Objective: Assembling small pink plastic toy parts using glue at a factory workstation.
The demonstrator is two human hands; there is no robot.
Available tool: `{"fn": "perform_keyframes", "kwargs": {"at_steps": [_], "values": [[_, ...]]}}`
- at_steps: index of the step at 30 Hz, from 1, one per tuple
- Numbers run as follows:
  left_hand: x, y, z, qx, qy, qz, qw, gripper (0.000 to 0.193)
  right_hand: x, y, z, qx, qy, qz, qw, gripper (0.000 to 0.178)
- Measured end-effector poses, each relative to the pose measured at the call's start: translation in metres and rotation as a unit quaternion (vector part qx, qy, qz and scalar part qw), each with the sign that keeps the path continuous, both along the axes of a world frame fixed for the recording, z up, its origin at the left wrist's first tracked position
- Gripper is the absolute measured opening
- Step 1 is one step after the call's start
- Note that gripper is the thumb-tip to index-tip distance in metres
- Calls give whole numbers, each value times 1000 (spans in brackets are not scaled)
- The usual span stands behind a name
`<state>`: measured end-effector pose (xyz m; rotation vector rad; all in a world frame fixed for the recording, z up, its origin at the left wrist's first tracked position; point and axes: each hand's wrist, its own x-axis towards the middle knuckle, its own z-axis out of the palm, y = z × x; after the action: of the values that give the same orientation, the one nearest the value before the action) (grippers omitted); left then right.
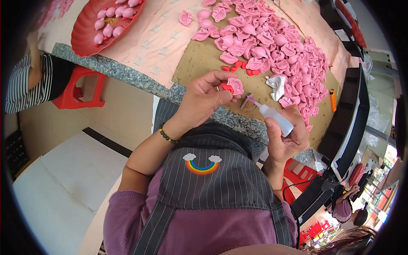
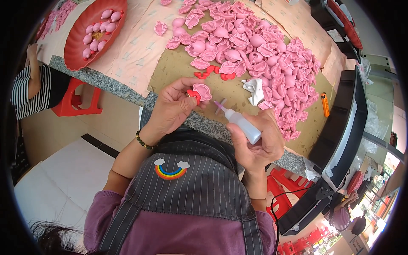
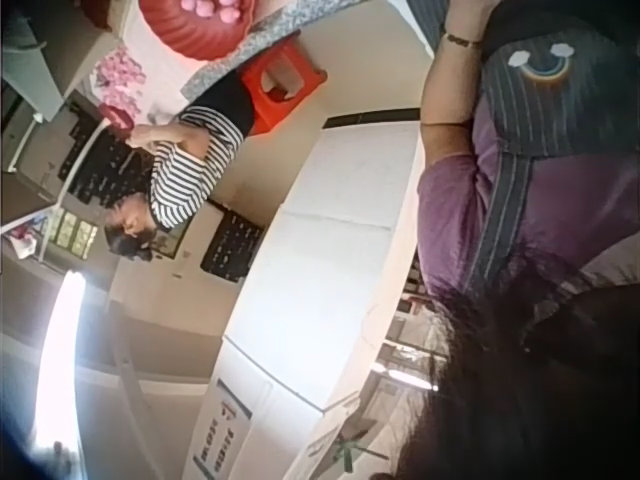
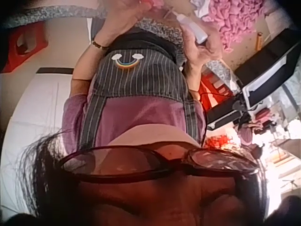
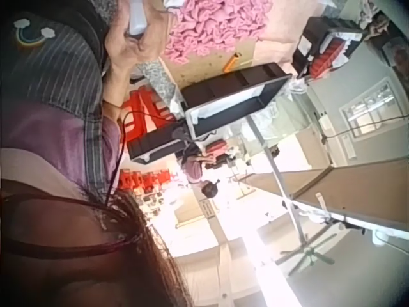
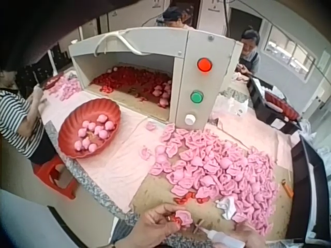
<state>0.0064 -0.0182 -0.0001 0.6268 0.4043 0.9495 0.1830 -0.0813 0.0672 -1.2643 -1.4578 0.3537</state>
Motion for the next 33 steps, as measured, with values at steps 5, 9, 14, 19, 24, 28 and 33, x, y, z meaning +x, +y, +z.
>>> {"fn": "perform_keyframes", "kwargs": {"at_steps": [5, 9, 14, 19, 24, 28, 33], "values": [[0, 0, -1, -1, 7, 0, 1000, 38, -5, -4, 5, -23, 5, 4, 1000, 24], [0, 0, -3, 10, 0, -3, 1000, 40, -7, -5, 8, -62, 4, 3, 998, 23], [-1, 0, -1, 11, 5, -10, 1000, 41, -8, -3, 8, -67, 0, 13, 998, 22], [-1, 0, -1, 10, 2, -10, 1000, 42, -8, -3, 7, -60, 0, 18, 998, 22], [-1, 0, -2, 6, 3, -14, 1000, 42, -7, -3, 7, -62, -1, 14, 998, 22], [-1, 0, -2, 7, 13, -14, 1000, 41, -5, -4, 7, -62, -10, 15, 998, 22], [-1, 0, -1, 6, 1, -12, 1000, 40, -3, -5, 5, -73, 11, -3, 997, 21]]}}
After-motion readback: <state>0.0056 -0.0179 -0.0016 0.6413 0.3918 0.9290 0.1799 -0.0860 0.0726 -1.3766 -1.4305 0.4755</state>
